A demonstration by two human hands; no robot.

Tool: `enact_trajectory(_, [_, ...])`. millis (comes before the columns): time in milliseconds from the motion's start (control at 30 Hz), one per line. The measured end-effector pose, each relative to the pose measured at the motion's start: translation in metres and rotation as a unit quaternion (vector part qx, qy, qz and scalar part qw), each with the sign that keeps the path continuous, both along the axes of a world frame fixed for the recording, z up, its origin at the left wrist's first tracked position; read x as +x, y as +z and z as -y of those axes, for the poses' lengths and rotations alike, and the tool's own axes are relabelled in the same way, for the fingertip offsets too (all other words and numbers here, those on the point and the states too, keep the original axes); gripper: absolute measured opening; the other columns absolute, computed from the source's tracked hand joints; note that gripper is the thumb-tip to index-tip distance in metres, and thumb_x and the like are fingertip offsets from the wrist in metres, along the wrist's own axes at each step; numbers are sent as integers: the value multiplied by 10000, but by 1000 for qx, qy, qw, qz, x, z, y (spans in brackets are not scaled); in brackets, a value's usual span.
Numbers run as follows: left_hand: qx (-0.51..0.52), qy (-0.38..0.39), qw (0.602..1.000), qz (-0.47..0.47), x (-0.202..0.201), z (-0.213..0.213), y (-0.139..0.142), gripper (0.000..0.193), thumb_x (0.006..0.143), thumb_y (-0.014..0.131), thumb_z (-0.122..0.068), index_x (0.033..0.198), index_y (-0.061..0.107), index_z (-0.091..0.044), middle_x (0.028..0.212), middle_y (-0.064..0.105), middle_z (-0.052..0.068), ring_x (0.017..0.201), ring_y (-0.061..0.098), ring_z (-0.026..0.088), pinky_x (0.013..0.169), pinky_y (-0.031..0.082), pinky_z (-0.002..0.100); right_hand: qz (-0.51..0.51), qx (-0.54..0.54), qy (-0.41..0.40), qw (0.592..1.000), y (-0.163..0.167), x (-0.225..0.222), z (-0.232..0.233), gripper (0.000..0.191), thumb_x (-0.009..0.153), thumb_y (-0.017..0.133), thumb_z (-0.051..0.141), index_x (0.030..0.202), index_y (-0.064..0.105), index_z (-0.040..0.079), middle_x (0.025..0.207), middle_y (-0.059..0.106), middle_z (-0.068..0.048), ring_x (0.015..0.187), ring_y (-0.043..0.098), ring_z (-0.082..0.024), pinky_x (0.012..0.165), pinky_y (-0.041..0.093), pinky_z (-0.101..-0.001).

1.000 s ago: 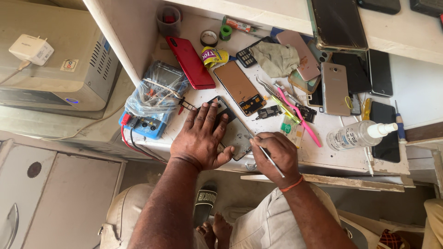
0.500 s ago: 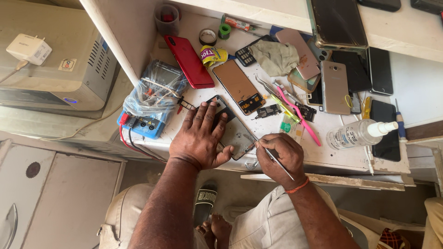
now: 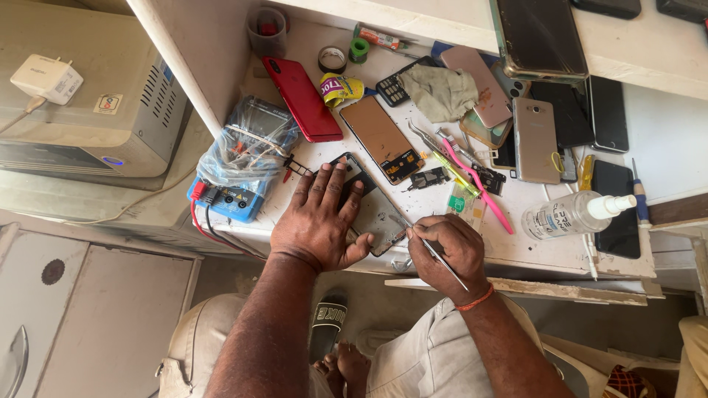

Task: The person pries open a disassembled smartphone on a cluttered repair bench, holding the phone steady with one hand while working a thin metal tool around the edge of the midframe to separate the housing. They lift and reposition the phone to work along its sides.

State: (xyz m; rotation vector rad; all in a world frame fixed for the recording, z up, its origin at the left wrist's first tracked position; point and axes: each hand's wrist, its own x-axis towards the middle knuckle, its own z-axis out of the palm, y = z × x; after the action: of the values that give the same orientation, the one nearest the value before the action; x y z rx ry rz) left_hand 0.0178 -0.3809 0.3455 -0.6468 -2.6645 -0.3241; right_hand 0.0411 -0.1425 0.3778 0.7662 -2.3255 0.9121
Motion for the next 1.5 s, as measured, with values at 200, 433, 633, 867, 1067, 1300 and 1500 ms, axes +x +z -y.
enact_trajectory(200, [-2,1,1000,6,-1,1,0,809,860,489,-659,1423,573,-84,1547,421,273,1427,426,418,1181,285,566,-12,-1,-8,1000,0,-1,2,202,818,799,-34,878,625,48,874,731,-80,795,711,-238,726,570,-345])
enact_trajectory(433, [1,2,1000,9,0,1,0,808,870,482,-659,1431,567,-85,1555,411,275,1436,417,417,1191,282,565,1,0,-4,1000,0,0,1,200,823,801,-34,862,626,54,881,738,-79,793,710,-228,719,571,-338])
enact_trajectory(633, [-7,3,1000,16,-1,0,-1,815,874,473,-670,1431,561,-82,1554,405,276,1435,413,416,1184,277,566,-6,0,-13,1000,-1,-1,1,201,816,802,-35,870,622,37,885,731,-87,799,712,-234,718,573,-334])
enact_trajectory(867, [-1,4,1000,7,0,1,-1,810,876,469,-668,1434,563,-90,1557,410,272,1440,413,413,1189,280,561,-7,-2,-4,1000,0,0,2,211,816,806,-32,872,620,49,888,731,-85,806,717,-238,724,576,-341])
enact_trajectory(1067, [0,4,1000,5,0,0,-1,815,871,472,-676,1427,568,-87,1552,415,271,1438,413,415,1186,282,562,-11,9,-7,1000,-1,-2,2,218,805,810,-30,875,621,52,879,729,-83,806,716,-249,730,576,-353])
enact_trajectory(1300, [-9,0,1000,10,-1,1,-1,808,876,466,-666,1434,562,-90,1557,410,269,1439,409,415,1186,281,561,-14,5,-20,1000,-3,-2,7,220,813,811,-32,883,620,51,889,735,-84,808,712,-251,730,572,-352])
enact_trajectory(1500, [-5,-3,1000,9,-2,0,-2,810,881,467,-668,1433,562,-83,1553,409,276,1437,405,420,1180,281,567,-25,12,-25,999,-4,-3,10,213,823,812,-27,884,623,50,905,728,-99,819,711,-262,744,572,-365])
